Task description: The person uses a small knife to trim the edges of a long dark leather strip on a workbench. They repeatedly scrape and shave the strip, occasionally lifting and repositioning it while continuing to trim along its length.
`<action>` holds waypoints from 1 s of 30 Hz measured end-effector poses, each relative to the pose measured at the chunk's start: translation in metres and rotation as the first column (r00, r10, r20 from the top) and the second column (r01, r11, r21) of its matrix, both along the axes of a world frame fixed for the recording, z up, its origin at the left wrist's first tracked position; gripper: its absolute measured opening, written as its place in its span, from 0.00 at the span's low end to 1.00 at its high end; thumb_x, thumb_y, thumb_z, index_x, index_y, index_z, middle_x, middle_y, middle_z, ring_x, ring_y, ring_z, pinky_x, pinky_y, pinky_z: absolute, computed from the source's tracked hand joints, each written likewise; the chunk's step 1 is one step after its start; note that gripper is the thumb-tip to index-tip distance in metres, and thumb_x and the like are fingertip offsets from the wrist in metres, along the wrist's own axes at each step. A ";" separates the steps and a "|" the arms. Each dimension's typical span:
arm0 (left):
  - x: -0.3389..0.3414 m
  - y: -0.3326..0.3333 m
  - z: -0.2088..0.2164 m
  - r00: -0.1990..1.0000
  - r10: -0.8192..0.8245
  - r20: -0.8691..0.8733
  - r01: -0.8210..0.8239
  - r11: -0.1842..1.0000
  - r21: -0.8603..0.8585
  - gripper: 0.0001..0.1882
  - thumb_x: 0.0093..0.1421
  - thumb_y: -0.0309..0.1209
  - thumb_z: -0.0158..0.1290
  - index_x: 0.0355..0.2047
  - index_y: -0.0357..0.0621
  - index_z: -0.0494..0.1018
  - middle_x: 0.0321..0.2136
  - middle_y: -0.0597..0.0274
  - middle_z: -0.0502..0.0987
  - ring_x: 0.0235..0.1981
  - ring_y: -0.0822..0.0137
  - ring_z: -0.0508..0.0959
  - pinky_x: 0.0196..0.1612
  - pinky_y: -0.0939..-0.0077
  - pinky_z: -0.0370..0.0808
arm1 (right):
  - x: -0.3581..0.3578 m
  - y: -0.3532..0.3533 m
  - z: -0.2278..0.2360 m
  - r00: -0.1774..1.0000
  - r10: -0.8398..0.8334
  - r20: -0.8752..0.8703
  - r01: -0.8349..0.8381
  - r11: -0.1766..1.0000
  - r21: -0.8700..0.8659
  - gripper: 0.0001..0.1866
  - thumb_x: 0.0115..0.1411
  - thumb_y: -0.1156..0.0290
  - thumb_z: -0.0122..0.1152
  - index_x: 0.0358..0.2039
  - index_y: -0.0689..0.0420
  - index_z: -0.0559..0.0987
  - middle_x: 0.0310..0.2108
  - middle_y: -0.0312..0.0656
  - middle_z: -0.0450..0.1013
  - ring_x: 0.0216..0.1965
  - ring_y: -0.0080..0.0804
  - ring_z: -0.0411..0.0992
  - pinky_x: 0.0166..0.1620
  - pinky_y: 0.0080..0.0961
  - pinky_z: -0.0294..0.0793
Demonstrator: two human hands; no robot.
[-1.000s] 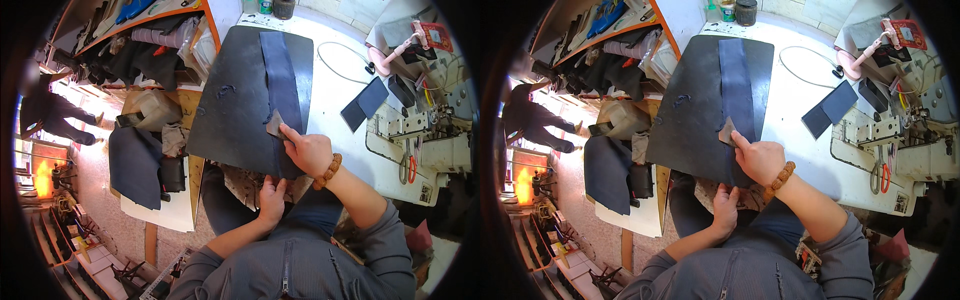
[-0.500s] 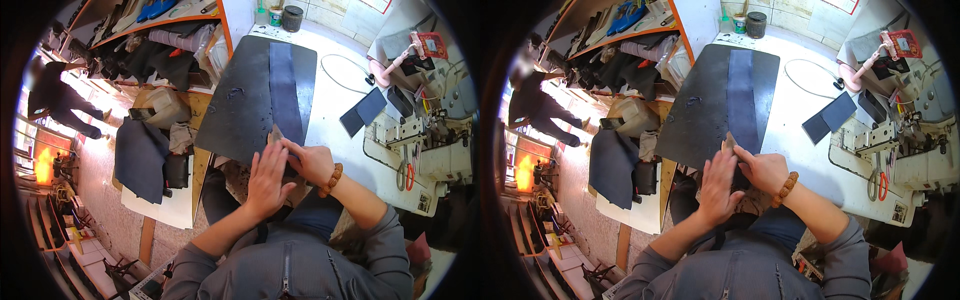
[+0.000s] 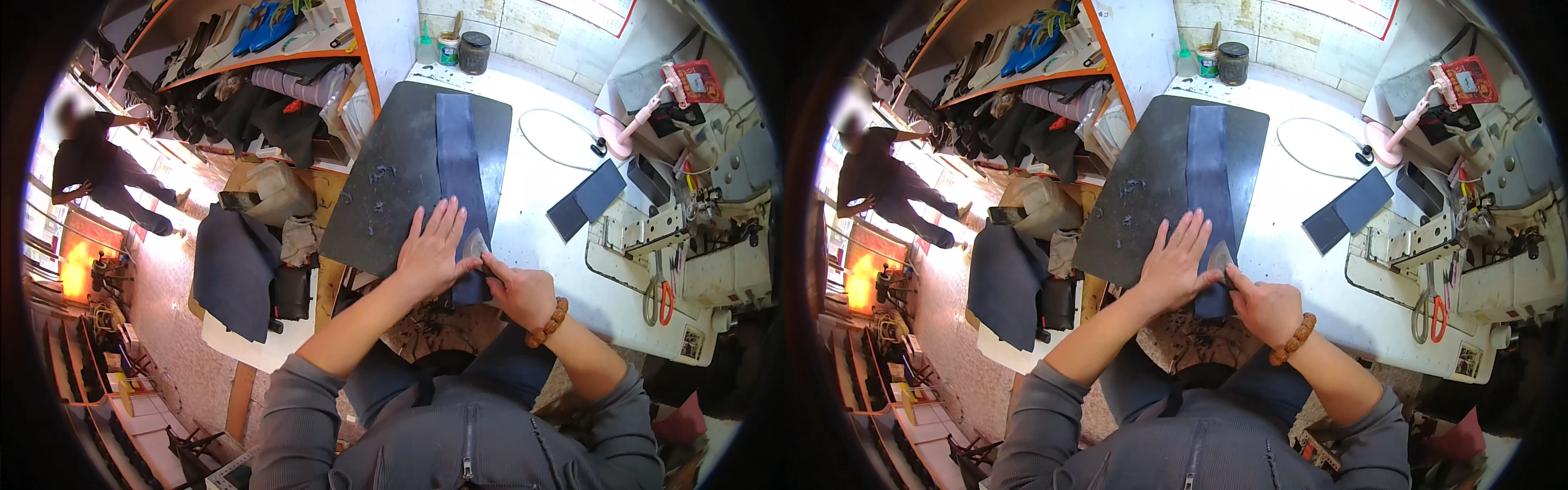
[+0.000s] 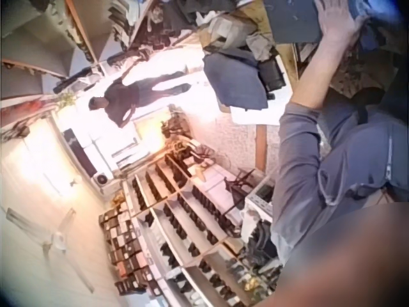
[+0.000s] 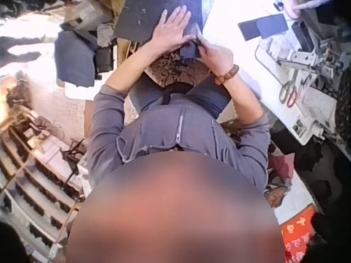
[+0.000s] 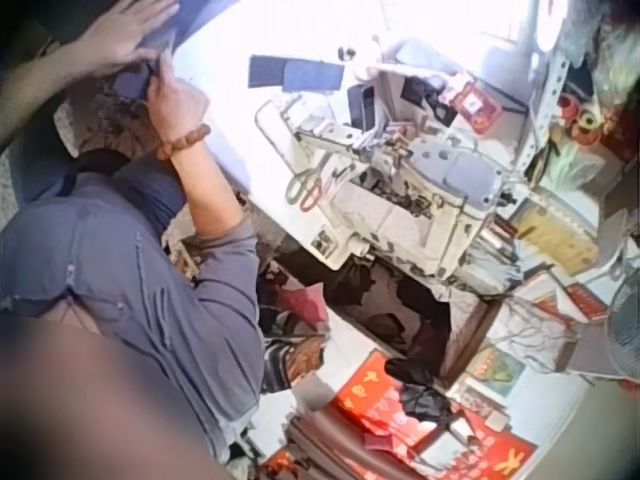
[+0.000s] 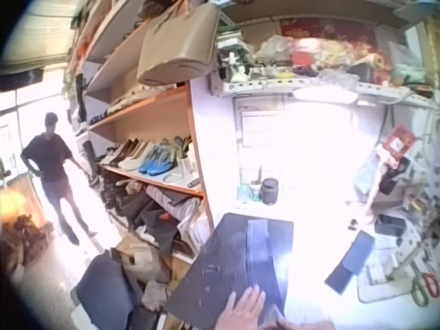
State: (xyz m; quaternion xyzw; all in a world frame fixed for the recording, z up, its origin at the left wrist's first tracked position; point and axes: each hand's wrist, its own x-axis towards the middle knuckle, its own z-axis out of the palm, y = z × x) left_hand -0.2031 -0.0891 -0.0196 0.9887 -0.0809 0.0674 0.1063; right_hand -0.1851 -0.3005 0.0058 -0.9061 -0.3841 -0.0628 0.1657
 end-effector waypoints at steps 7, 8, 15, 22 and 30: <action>0.063 0.081 0.005 0.952 0.305 -0.029 -0.298 0.945 0.137 0.38 0.64 0.55 0.36 0.66 0.41 0.48 0.68 0.54 0.45 0.69 0.61 0.44 0.68 0.55 0.37 | -0.002 0.000 -0.001 1.000 -0.019 -0.008 0.019 1.000 0.013 0.20 0.53 0.63 0.60 0.49 0.44 0.76 0.13 0.37 0.71 0.14 0.37 0.71 0.19 0.32 0.69; 0.062 0.090 0.005 0.932 0.361 -0.019 -0.357 0.927 0.113 0.38 0.64 0.55 0.36 0.66 0.41 0.48 0.68 0.54 0.45 0.69 0.61 0.44 0.68 0.56 0.38 | -0.002 0.000 -0.001 0.999 -0.034 -0.008 0.034 0.999 -0.010 0.20 0.53 0.63 0.60 0.49 0.44 0.76 0.13 0.37 0.71 0.14 0.37 0.71 0.19 0.32 0.69; -0.033 0.059 -0.005 0.894 0.443 0.072 -0.439 0.896 -0.060 0.41 0.60 0.48 0.48 0.62 0.28 0.50 0.65 0.38 0.46 0.67 0.46 0.47 0.66 0.55 0.46 | -0.005 0.004 -0.003 0.999 -0.027 -0.021 0.028 0.999 0.045 0.21 0.53 0.65 0.60 0.50 0.45 0.76 0.14 0.37 0.71 0.15 0.37 0.70 0.20 0.32 0.68; -0.133 -0.015 -0.019 0.890 0.427 0.158 -0.350 0.864 -0.363 0.36 0.52 0.35 0.58 0.59 0.32 0.58 0.63 0.41 0.52 0.65 0.43 0.53 0.64 0.47 0.47 | -0.006 0.001 -0.004 1.000 -0.012 -0.018 0.013 0.997 0.074 0.21 0.54 0.67 0.60 0.50 0.46 0.76 0.16 0.39 0.72 0.17 0.39 0.71 0.21 0.33 0.68; -0.119 -0.048 -0.042 0.845 0.499 -0.194 -0.300 0.142 -0.943 0.09 0.61 0.30 0.53 0.34 0.37 0.67 0.24 0.57 0.73 0.27 0.61 0.74 0.32 0.74 0.71 | -0.018 0.008 -0.007 0.992 -0.069 -0.107 0.078 0.994 0.079 0.21 0.55 0.66 0.59 0.51 0.47 0.75 0.18 0.44 0.73 0.18 0.44 0.72 0.23 0.37 0.70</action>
